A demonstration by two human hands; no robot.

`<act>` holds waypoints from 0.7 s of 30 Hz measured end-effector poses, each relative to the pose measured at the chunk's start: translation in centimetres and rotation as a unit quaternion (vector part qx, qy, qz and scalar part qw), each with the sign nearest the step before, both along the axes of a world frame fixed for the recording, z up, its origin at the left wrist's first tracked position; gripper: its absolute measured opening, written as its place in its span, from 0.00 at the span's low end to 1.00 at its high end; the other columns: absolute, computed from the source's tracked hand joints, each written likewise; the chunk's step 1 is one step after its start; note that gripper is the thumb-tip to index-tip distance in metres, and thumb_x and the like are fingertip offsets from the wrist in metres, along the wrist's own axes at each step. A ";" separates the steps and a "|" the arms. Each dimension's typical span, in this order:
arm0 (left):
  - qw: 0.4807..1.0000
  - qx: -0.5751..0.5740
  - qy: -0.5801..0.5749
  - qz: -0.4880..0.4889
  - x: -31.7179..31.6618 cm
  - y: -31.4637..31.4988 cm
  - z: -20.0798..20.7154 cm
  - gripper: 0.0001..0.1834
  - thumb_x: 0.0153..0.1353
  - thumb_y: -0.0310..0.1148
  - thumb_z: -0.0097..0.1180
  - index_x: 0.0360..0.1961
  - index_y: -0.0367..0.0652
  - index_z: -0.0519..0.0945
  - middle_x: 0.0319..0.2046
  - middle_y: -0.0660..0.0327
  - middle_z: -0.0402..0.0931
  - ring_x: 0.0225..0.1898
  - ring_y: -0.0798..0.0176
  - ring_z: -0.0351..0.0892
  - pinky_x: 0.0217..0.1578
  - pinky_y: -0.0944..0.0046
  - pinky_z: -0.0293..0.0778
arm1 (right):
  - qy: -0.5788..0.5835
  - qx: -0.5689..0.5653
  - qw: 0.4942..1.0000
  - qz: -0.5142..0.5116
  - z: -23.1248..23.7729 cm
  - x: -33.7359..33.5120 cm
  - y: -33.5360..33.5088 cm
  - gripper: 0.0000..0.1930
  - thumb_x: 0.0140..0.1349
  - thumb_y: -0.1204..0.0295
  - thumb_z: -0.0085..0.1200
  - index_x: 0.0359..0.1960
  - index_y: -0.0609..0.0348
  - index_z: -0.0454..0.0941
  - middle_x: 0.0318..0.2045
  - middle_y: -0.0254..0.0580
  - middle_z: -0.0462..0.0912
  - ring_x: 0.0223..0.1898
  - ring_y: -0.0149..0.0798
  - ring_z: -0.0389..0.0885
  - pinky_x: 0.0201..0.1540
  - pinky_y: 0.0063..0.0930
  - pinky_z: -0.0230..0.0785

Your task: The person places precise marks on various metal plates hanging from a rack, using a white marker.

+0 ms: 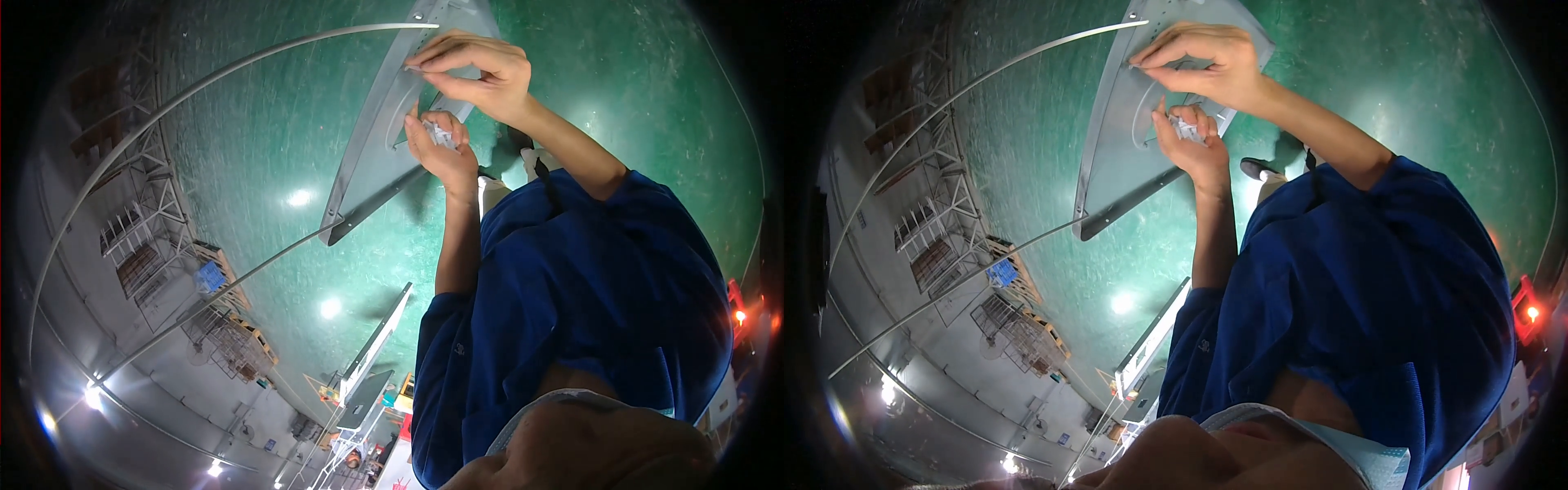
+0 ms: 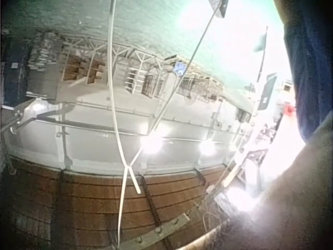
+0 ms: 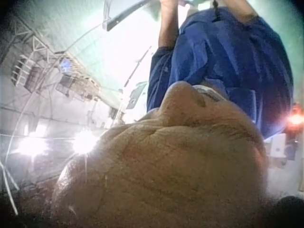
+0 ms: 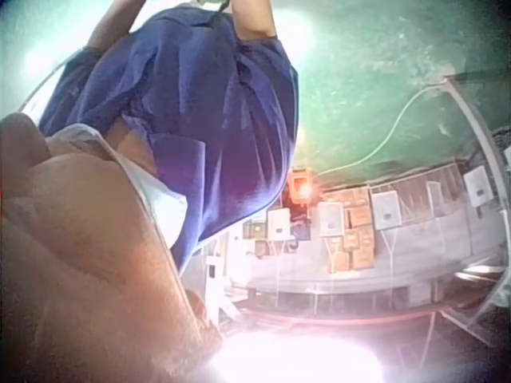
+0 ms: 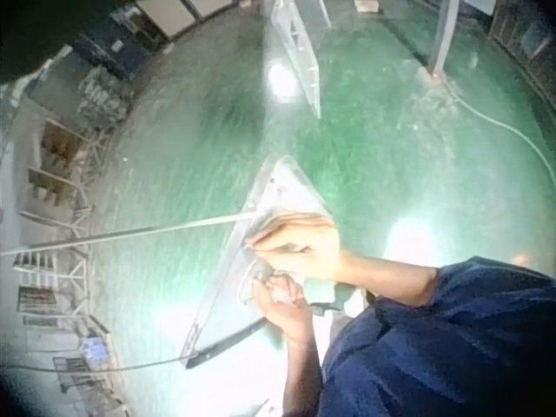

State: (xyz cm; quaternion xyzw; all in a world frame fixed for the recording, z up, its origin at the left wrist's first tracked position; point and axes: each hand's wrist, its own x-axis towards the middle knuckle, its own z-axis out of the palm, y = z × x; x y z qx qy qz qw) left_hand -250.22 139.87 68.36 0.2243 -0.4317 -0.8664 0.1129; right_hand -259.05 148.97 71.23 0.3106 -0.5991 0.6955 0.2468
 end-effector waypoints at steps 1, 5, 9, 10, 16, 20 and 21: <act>1.000 0.000 0.000 0.000 0.0 0.0 0.0 0.24 0.65 0.47 0.36 0.52 0.38 0.63 0.18 0.67 0.58 0.15 0.74 0.55 0.13 0.75 0.52 | 0.005 -0.006 1.000 -0.003 0.0 0.0 0.1 0.08 0.43 0.85 0.60 0.27 0.69 0.78 0.28 0.48 0.82 0.33 0.45 0.81 0.35 0.29 0.74; 1.000 0.016 -0.003 0.008 0.0 -0.3 -0.3 0.22 0.65 0.47 0.37 0.49 0.39 0.65 0.18 0.66 0.59 0.15 0.73 0.56 0.13 0.74 0.51 | 0.019 0.000 1.000 -0.010 0.1 0.2 0.1 0.08 0.42 0.84 0.60 0.26 0.69 0.78 0.28 0.49 0.82 0.32 0.45 0.81 0.35 0.31 0.74; 1.000 0.016 0.009 0.007 -0.1 -0.6 -0.7 0.19 0.65 0.46 0.37 0.46 0.41 0.66 0.18 0.64 0.60 0.14 0.71 0.56 0.13 0.73 0.51 | 0.085 0.039 0.995 -0.042 -0.3 -0.6 0.0 0.08 0.40 0.81 0.61 0.24 0.66 0.78 0.30 0.45 0.82 0.30 0.40 0.81 0.33 0.26 0.74; 1.000 0.016 0.009 0.007 0.0 -0.7 -0.9 0.19 0.65 0.46 0.37 0.46 0.41 0.66 0.18 0.64 0.60 0.14 0.71 0.56 0.13 0.73 0.51 | 0.102 0.054 0.992 -0.058 -0.3 -0.6 0.1 0.08 0.39 0.80 0.62 0.24 0.66 0.78 0.29 0.44 0.82 0.30 0.41 0.80 0.33 0.26 0.74; 1.000 0.024 0.001 0.003 -0.1 -0.6 -0.3 0.20 0.65 0.46 0.37 0.47 0.41 0.66 0.18 0.64 0.60 0.14 0.71 0.56 0.13 0.73 0.52 | 0.124 0.067 0.985 -0.105 0.2 -0.7 -0.6 0.08 0.40 0.78 0.62 0.24 0.64 0.78 0.26 0.41 0.82 0.26 0.40 0.79 0.29 0.25 0.71; 1.000 0.022 0.008 0.004 -0.4 -0.7 0.1 0.21 0.65 0.46 0.36 0.47 0.40 0.67 0.18 0.64 0.60 0.14 0.71 0.56 0.13 0.73 0.52 | 0.029 0.121 0.986 -0.107 1.0 -0.2 0.1 0.13 0.37 0.77 0.66 0.28 0.65 0.79 0.26 0.43 0.81 0.28 0.39 0.79 0.28 0.25 0.68; 1.000 0.018 0.014 0.003 -0.5 -0.7 0.1 0.21 0.65 0.46 0.36 0.47 0.39 0.67 0.18 0.64 0.61 0.14 0.71 0.56 0.13 0.73 0.51 | 0.030 0.121 0.986 -0.107 0.9 0.2 0.4 0.13 0.37 0.77 0.66 0.28 0.65 0.79 0.26 0.43 0.81 0.28 0.39 0.79 0.28 0.25 0.68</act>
